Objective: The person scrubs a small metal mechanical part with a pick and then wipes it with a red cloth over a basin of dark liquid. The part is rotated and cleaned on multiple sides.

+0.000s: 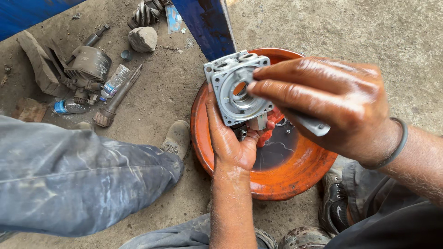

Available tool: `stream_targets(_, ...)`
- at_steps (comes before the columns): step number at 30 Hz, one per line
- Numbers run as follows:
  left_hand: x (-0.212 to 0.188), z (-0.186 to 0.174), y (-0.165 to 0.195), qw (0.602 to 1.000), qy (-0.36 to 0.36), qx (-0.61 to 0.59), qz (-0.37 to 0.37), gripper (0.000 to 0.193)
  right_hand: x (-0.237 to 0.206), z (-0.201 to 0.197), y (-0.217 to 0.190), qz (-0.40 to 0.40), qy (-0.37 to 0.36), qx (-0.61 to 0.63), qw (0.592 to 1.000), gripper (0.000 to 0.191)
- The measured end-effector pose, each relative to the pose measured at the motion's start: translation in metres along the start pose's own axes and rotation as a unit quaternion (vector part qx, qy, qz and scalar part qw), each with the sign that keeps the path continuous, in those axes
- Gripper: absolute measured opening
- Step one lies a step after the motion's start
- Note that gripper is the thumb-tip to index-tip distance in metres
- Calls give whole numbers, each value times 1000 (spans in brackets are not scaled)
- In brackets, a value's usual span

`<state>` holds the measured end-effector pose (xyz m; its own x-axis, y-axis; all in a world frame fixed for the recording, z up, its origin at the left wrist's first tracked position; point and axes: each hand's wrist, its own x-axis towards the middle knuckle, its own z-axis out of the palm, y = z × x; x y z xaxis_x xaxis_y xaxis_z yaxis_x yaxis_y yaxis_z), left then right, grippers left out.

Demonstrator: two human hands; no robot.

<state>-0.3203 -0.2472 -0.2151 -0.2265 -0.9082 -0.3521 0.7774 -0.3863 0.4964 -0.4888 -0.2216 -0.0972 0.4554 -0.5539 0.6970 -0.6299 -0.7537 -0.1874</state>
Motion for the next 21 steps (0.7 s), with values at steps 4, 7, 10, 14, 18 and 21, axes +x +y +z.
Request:
stream_targets(4, 1, 3, -3, 999, -34, 18, -7, 68, -3, 3, 4, -30, -25, 30, 999, 31)
stream_targets(7, 4, 10, -7, 997, 71, -6, -4, 58, -6, -2, 10, -45, -34, -3, 998, 33)
stream_targets(10, 5, 14, -6, 999, 23, 30, 19, 58, -5, -4, 16, -28, 7, 2, 1000, 23)
stream_targets(14, 7, 16, -4, 998, 39, 30, 31, 59, -9, -8, 17, 101, 7, 69, 992, 20)
stream_targets(18, 6, 12, -9, 998, 6, 54, 27, 59, -11, -8, 17, 126, 7, 142, 982, 19)
stream_targets(21, 8, 10, -10, 999, 3, 37, 22, 59, -9, -9, 18, 154, -1, 165, 974, 18)
